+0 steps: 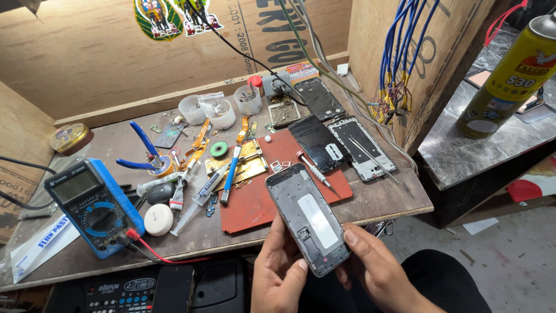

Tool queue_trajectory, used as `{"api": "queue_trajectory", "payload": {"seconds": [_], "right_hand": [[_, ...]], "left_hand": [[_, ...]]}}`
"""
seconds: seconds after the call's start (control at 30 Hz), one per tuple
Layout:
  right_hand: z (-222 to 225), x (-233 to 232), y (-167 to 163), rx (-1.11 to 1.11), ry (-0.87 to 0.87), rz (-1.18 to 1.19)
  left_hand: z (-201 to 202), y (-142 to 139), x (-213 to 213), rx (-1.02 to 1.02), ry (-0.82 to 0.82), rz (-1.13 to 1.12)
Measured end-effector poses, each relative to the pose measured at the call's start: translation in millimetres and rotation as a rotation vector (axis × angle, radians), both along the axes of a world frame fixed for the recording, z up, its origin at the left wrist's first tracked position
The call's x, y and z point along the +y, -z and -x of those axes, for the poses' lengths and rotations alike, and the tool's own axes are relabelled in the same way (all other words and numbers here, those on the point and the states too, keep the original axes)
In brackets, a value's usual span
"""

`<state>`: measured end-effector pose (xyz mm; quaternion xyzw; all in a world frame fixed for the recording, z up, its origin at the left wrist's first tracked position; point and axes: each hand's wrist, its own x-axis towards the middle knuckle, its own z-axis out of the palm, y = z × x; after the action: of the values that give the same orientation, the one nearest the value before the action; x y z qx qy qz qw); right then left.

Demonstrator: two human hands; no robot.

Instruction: The person uses a precision screwdriver to remove screws from the back of a disassembled smartphone. They then lift and inspect the phone's back cover and internal components, rotating the device to view different sides.

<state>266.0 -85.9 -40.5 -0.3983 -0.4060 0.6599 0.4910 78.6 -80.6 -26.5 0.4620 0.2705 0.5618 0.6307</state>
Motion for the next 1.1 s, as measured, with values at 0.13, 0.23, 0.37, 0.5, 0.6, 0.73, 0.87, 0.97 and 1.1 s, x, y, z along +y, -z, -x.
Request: {"api": "queue_trajectory", "payload": {"seconds": [0.13, 0.23, 0.37, 0.5, 0.6, 0.73, 0.87, 0.97, 1.1], "right_hand": [[0.0, -2.7, -4.6, -0.092, -0.017, 0.005], [-0.6, -4.9, -6.9, -0.057, -0.003, 0.092], [-1.8, -5.5, -9.0, -0.059, -0.017, 0.069], [-1.9, -5.1, -10.2, -0.085, -0.027, 0.037], [-3.0, -1.0, -12.7, -0.198, -0.012, 0.032], [-2.1, 14.9, -17.2, -0.201, 0.06, -0.126], [5.8, 28.1, -18.8, 0.045, 0.145, 0.036], [10.0, 28.5, -18.7, 0.132, 0.152, 0.08], [14.6, 25.1, -17.0, 0.157, 0.188, 0.106]], "left_hand": [[-5.3, -0.6, 0.4, 0.091, -0.049, -0.034], [-6.3, -3.9, -0.8, 0.12, -0.025, 0.051], [-7.2, -11.5, -5.1, 0.193, -0.026, 0.107], [-6.1, -18.6, -4.5, 0.266, -0.031, 0.103], [-7.5, -19.2, -4.7, 0.252, -0.03, 0.098], [-11.1, -14.2, -4.0, 0.227, -0.004, 0.091], [-14.0, -9.0, -0.6, 0.144, 0.009, 0.008], [-13.3, -9.1, -1.2, 0.156, 0.016, 0.045], [-11.0, -13.1, -3.6, 0.285, 0.012, 0.169]]}}
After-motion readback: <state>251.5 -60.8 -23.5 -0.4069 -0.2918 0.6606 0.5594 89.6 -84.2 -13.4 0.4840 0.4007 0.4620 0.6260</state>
